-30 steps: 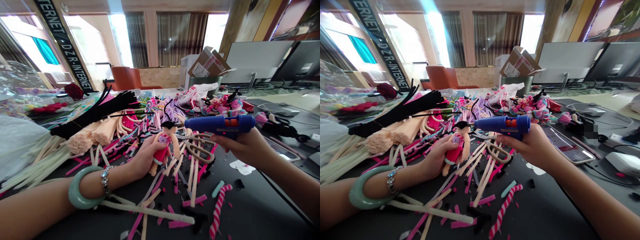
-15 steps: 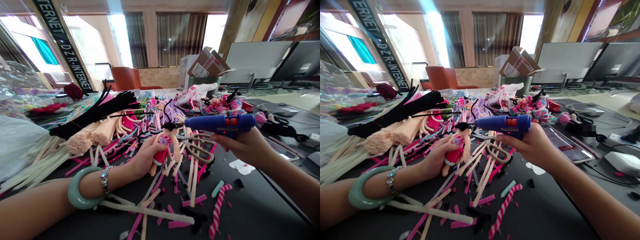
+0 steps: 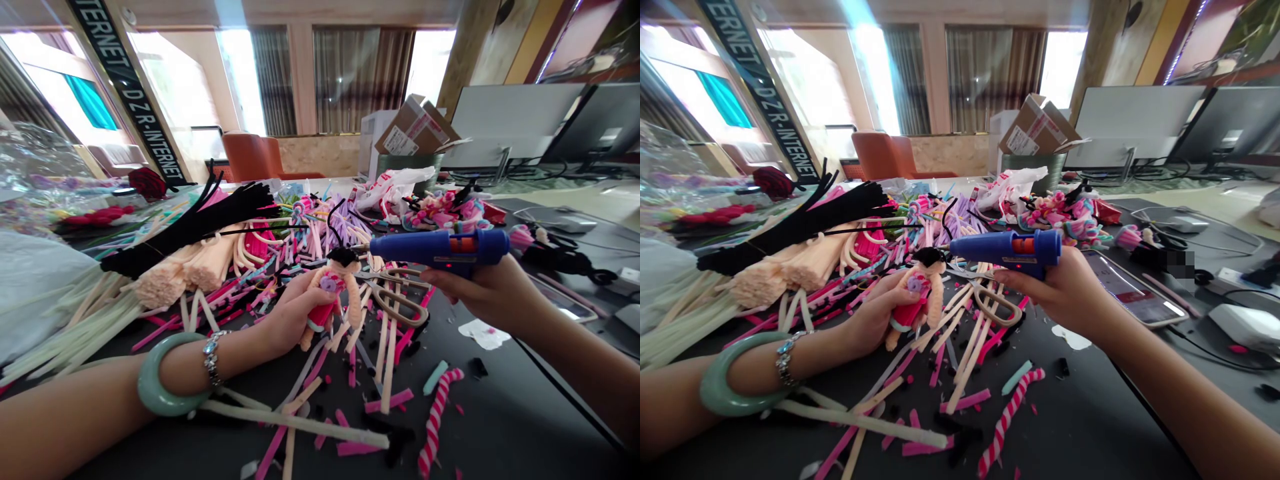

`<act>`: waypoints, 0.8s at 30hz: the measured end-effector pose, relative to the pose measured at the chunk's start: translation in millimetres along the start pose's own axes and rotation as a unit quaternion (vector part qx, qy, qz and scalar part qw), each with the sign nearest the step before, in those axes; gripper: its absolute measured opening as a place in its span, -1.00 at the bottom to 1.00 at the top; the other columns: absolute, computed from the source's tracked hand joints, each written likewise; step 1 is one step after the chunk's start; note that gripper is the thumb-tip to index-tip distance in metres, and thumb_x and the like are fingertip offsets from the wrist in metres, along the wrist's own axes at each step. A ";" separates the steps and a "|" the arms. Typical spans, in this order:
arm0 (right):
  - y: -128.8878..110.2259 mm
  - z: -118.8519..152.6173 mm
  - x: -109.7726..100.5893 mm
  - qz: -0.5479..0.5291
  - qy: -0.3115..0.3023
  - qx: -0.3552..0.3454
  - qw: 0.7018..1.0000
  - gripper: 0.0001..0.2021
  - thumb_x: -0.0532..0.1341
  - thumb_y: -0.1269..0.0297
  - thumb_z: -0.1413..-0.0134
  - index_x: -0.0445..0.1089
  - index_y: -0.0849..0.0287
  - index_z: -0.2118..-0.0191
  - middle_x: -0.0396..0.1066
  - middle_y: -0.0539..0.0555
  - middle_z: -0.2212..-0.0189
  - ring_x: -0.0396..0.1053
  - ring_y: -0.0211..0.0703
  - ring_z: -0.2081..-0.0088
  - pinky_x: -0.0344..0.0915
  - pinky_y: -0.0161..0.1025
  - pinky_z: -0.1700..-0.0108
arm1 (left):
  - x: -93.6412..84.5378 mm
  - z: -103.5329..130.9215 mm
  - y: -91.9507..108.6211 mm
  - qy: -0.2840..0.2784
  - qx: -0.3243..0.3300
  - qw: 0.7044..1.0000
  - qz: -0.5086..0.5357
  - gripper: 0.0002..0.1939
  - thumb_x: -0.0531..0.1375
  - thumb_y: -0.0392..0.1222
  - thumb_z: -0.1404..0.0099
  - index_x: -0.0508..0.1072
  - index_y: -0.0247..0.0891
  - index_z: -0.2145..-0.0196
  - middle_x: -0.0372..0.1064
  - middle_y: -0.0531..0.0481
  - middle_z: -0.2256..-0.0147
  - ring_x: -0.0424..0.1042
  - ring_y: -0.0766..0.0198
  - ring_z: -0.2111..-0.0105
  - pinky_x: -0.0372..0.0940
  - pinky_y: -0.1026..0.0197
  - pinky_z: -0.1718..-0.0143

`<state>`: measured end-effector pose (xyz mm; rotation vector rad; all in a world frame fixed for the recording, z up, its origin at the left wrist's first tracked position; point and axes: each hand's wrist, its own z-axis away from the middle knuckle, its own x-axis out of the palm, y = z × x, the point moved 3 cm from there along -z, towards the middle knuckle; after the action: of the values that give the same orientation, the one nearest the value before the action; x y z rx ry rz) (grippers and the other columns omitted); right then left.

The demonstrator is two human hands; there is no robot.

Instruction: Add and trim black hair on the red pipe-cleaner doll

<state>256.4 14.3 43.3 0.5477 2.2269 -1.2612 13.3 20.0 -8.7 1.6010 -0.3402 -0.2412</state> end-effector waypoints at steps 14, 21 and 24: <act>-0.7 0.1 1.0 -0.017 -0.005 0.008 1.000 -0.67 0.28 -0.09 0.07 0.45 0.07 0.33 0.22 -0.05 0.78 0.17 -0.16 0.69 0.13 -0.14 0.56 | -0.1 0.2 4.7 -0.023 0.035 0.998 -0.037 -0.93 0.14 -0.27 -0.11 0.33 -0.29 0.39 0.31 0.11 0.56 0.31 0.41 0.62 0.22 0.40 0.61; 2.0 0.7 0.8 -0.012 -0.006 0.009 1.000 -0.67 0.28 -0.10 0.09 0.46 0.03 0.31 0.23 -0.07 0.78 0.18 -0.15 0.69 0.14 -0.15 0.57 | -0.3 1.1 7.9 -0.002 0.038 0.997 -0.069 -0.94 0.14 -0.27 -0.07 0.33 -0.29 0.43 0.28 0.12 0.56 0.27 0.42 0.61 0.20 0.40 0.63; 0.4 0.4 0.5 -0.009 -0.006 0.006 1.000 -0.69 0.28 -0.10 0.08 0.46 0.03 0.35 0.24 -0.05 0.77 0.20 -0.14 0.68 0.15 -0.14 0.56 | 0.2 1.4 9.5 0.001 0.039 0.996 -0.077 -0.95 0.14 -0.27 -0.07 0.32 -0.29 0.46 0.26 0.12 0.59 0.25 0.42 0.62 0.17 0.41 0.64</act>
<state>256.3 14.2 42.6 0.5232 2.2213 -1.2838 12.4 18.2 0.7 1.7067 -0.2265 -0.3487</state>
